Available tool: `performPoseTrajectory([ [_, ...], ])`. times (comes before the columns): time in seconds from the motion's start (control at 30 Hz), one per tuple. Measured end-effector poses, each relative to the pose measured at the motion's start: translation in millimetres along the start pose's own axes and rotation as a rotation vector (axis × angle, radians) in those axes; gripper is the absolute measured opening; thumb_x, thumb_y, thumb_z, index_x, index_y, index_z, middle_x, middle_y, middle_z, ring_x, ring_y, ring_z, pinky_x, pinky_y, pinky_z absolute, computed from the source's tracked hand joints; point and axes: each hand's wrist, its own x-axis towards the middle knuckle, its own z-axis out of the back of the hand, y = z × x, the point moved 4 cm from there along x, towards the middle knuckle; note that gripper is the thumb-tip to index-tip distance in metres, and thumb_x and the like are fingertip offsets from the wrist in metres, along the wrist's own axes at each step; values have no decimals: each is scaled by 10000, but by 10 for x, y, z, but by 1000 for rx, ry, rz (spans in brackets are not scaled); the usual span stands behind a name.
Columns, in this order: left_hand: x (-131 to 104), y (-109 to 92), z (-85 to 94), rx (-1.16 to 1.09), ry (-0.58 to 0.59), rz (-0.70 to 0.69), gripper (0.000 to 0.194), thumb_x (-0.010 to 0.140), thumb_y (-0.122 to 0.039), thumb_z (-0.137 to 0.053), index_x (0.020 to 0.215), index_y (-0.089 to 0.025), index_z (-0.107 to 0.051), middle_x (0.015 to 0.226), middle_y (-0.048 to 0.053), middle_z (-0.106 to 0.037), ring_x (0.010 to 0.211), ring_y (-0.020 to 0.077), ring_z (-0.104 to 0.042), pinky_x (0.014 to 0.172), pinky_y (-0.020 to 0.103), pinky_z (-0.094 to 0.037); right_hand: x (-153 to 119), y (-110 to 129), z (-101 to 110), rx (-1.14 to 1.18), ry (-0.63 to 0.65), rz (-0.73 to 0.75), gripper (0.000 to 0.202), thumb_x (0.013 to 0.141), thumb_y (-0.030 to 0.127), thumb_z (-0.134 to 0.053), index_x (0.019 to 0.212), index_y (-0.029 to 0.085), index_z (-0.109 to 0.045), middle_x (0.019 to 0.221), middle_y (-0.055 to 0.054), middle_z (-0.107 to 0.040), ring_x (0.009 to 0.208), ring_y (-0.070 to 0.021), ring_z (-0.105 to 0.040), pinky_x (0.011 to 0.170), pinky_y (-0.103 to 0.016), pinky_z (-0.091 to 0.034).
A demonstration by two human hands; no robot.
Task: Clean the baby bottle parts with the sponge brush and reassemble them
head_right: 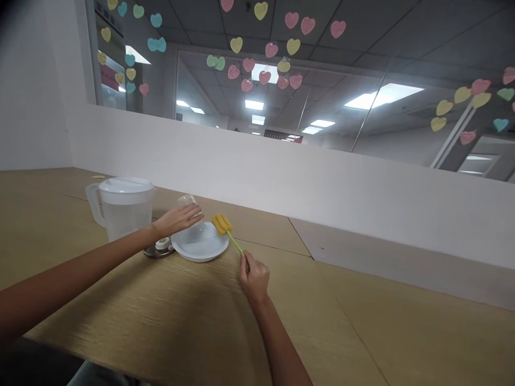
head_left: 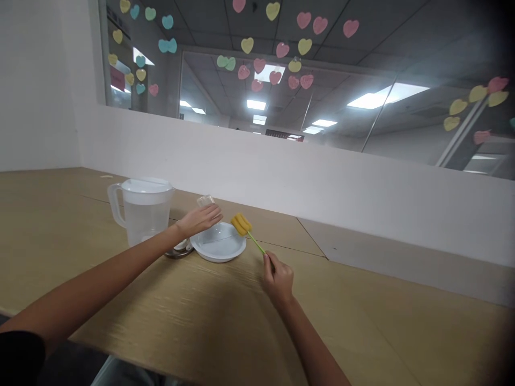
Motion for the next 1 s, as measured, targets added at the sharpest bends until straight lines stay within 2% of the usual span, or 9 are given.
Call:
performPoseTrajectory([
  [0.07,-21,25,5,-84,-31,128,293,828,-80,-459,1097,-162,-539,1121,113,-534,1090,213,-498,939,372,-405,22,-25,1,-19,4,-90,467,930,391,-304,905,107,-673,621,-71,-643,478,-128,-548,504,-221,-342],
  [0.17,-113,64,60,-294,-209,464,370,780,-264,-608,1125,-163,-519,1070,93,-533,968,206,-547,828,331,-460,48,-78,-20,-79,56,-241,525,931,433,-237,927,125,-662,619,-76,-645,489,-163,-560,487,-239,-322],
  [0.23,-201,-20,114,-450,-332,609,427,749,-391,-635,1101,-171,-532,1004,63,-557,919,193,-559,796,309,-464,48,-111,-51,-129,125,-327,514,933,416,-216,940,139,-649,627,-81,-647,505,-177,-568,479,-243,-304],
  [0.27,-241,-107,144,-509,-368,631,430,748,-426,-627,1088,-178,-541,985,55,-570,915,192,-561,795,306,-460,42,-123,-71,-154,170,-365,489,935,394,-218,957,144,-638,642,-84,-650,517,-180,-573,479,-243,-297],
  [0.33,-309,-355,217,-577,-404,571,448,748,-451,-616,1100,-185,-539,1020,65,-577,940,198,-555,808,308,-446,21,-139,-118,-206,283,-430,415,937,337,-247,995,148,-612,681,-89,-656,548,-182,-587,484,-243,-293],
  [0.43,-381,-813,313,-558,-411,326,580,697,-481,-654,1170,-177,-514,1055,102,-591,975,233,-540,853,352,-403,-21,-132,-192,-281,482,-473,331,929,272,-304,957,150,-611,731,-97,-662,610,-183,-611,502,-241,-300],
  [0.57,-431,-1184,280,-544,-414,277,596,673,-523,-647,1135,-165,-531,973,106,-628,891,241,-564,795,373,-364,-59,-93,-256,-311,657,-436,290,915,250,-352,903,159,-627,804,-100,-671,709,-183,-626,534,-234,-321],
  [0.7,-433,-1295,142,-573,-364,341,685,656,-542,-647,1196,-155,-480,943,101,-633,840,234,-558,745,354,-340,-67,-68,-272,-307,714,-395,262,904,252,-380,902,171,-630,852,-97,-671,763,-193,-626,560,-239,-337],
  [1.0,-463,-1292,-47,-637,-244,433,747,664,-562,-637,1243,-145,-417,938,80,-645,842,235,-548,755,359,-328,-32,-11,-246,-333,741,-374,268,898,257,-395,925,187,-652,851,-104,-675,767,-192,-630,563,-239,-339],
])
